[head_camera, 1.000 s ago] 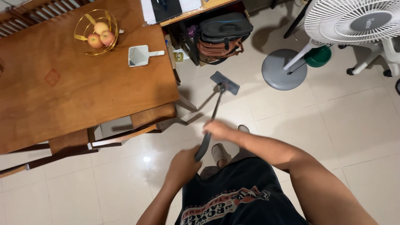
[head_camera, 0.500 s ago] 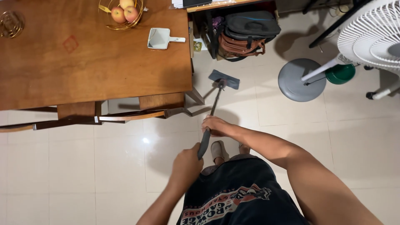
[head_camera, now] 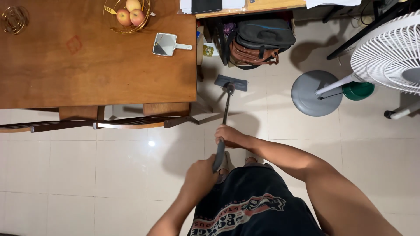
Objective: Mop the tiled floor in a home environment.
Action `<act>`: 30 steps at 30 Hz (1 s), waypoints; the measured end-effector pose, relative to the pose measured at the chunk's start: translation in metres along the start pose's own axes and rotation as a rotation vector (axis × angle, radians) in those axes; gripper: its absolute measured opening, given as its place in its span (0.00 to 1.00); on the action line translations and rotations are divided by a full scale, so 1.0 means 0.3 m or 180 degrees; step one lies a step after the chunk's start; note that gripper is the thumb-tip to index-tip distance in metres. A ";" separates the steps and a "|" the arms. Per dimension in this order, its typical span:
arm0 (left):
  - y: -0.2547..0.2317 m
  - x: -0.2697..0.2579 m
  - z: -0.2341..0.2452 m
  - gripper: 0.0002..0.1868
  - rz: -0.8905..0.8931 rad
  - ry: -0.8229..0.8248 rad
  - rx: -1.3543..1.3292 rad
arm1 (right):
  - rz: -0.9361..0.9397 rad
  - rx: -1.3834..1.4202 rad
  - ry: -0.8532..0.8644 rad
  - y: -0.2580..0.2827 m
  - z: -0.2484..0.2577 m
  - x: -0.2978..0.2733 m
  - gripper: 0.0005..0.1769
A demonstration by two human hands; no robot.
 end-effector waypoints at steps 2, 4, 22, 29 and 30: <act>-0.002 0.035 0.003 0.20 0.0015 -0.0039 -0.0012 | 0.0045 0.0072 0.0071 -0.093 -0.013 0.016 0.09; 0.029 0.092 -0.017 0.19 0.0030 -0.0073 -0.0043 | 0.0078 0.0141 0.0156 -0.204 -0.041 0.038 0.09; 0.085 0.126 0.039 0.18 -0.0162 -0.0589 0.0044 | 0.0082 -0.0561 0.0176 -0.126 -0.006 0.124 0.15; 0.043 0.036 0.074 0.16 -0.0091 -0.0209 0.0534 | -0.0254 0.0076 0.0007 0.036 0.007 0.133 0.12; 0.044 0.032 0.069 0.19 -0.0013 -0.0122 0.0710 | -0.0652 0.0094 0.0018 0.039 0.006 0.135 0.16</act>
Point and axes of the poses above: each hand's wrist, its own x-axis towards the middle knuckle, its own z-axis out of the back of the hand, y = z × x, the point moved 6 cm from there along x, towards the middle knuckle, and after that the axes turned 11 degrees about -z, right-handed, at the moved point
